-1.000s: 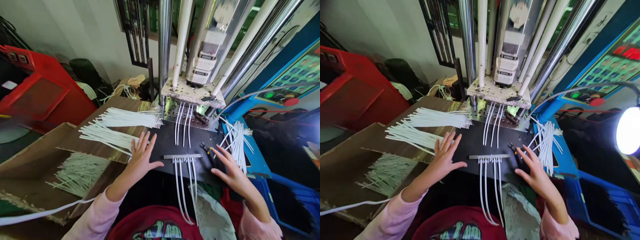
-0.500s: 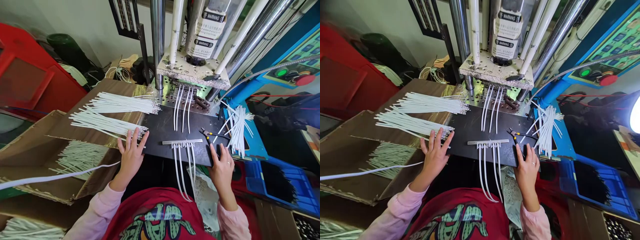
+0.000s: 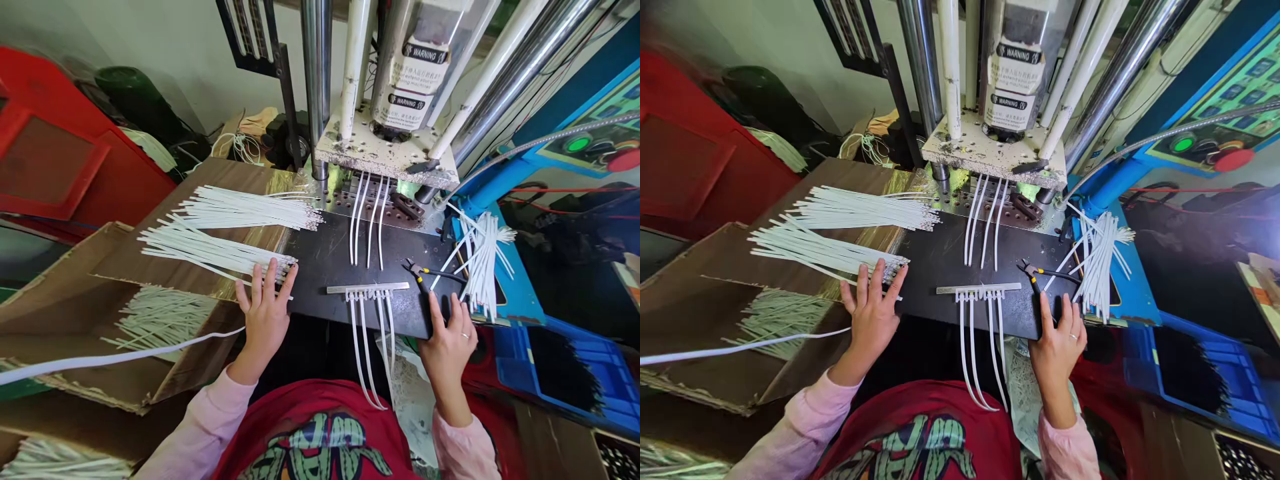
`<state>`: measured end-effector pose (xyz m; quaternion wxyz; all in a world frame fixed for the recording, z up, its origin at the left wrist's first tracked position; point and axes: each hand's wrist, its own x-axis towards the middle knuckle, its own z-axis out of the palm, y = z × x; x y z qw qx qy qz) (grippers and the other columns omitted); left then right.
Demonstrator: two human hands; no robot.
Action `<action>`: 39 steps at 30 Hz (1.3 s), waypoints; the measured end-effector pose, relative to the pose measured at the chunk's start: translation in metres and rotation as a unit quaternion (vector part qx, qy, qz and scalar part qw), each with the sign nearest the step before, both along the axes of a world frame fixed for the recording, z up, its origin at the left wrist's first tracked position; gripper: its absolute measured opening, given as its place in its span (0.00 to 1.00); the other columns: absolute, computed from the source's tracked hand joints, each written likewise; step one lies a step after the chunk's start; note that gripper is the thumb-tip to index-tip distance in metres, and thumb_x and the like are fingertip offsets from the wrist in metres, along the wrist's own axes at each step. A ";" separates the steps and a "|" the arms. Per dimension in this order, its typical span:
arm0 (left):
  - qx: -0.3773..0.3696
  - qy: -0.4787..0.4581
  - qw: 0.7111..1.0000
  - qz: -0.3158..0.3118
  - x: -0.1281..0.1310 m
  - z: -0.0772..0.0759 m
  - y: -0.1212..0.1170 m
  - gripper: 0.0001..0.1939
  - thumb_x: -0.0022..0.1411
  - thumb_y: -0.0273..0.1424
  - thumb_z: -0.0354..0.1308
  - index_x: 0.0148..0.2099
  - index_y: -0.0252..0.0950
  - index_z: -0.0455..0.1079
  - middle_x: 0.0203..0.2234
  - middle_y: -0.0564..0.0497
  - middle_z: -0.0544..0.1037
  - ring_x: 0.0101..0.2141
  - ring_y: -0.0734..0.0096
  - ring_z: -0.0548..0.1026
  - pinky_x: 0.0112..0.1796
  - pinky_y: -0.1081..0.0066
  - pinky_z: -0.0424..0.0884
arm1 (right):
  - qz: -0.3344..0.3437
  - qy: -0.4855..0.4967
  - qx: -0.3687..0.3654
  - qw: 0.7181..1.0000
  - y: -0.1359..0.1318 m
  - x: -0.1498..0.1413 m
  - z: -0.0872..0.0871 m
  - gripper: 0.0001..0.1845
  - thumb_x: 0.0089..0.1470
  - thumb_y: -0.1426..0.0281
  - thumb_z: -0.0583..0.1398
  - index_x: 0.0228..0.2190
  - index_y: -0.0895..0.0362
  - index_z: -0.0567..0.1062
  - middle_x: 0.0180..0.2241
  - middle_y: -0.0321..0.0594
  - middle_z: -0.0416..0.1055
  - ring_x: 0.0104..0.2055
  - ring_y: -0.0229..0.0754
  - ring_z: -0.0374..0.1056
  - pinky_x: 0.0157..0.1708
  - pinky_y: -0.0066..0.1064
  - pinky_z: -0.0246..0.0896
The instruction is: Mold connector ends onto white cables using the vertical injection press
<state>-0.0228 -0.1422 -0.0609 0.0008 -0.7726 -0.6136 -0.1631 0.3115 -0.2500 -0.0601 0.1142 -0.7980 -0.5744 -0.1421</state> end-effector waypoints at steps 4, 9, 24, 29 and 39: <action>-0.002 0.012 1.000 -0.003 -0.002 0.002 0.000 0.47 0.53 0.15 0.57 0.72 0.48 0.52 0.73 0.46 0.44 0.71 0.42 0.41 0.65 0.36 0.34 | -0.004 -0.002 -0.008 1.000 0.000 0.000 -0.002 0.42 0.50 0.73 0.61 0.66 0.47 0.61 0.69 0.51 0.49 0.68 0.62 0.50 0.61 0.54 0.48; -0.019 0.011 0.997 -0.068 -0.003 0.021 -0.008 0.45 0.58 0.27 0.65 0.73 0.44 0.50 0.72 0.39 0.44 0.70 0.36 0.41 0.63 0.33 0.35 | 0.071 0.094 -0.057 0.991 -0.010 0.014 0.015 0.44 0.52 0.70 0.61 0.68 0.46 0.55 0.72 0.48 0.40 0.71 0.65 0.41 0.63 0.62 0.44; 0.037 -0.283 0.915 -0.284 0.064 0.013 0.023 0.08 0.71 0.30 0.51 0.48 0.36 0.70 0.40 0.48 0.79 0.41 0.64 0.76 0.44 0.66 0.69 | 0.261 0.104 0.037 0.959 0.066 -0.099 0.061 0.10 0.58 0.62 0.63 0.38 0.55 0.74 0.64 0.48 0.61 0.72 0.59 0.41 0.68 0.56 0.38; 0.013 -0.387 0.877 -0.283 0.057 0.024 0.023 0.09 0.70 0.32 0.53 0.48 0.38 0.71 0.39 0.50 0.80 0.39 0.67 0.79 0.44 0.71 0.72 | 0.331 0.165 0.055 0.928 0.077 -0.099 0.073 0.08 0.62 0.70 0.56 0.37 0.55 0.76 0.53 0.42 0.74 0.67 0.51 0.55 0.69 0.51 0.38; -0.221 -0.655 0.719 -0.066 0.050 0.020 0.032 0.16 0.62 0.44 0.60 0.42 0.36 0.72 0.26 0.53 0.76 0.26 0.69 0.74 0.31 0.71 0.71 | 0.003 0.746 0.346 0.569 0.097 -0.002 0.077 0.13 0.53 0.59 0.62 0.25 0.54 0.67 0.25 0.30 0.71 0.24 0.33 0.69 0.30 0.27 0.67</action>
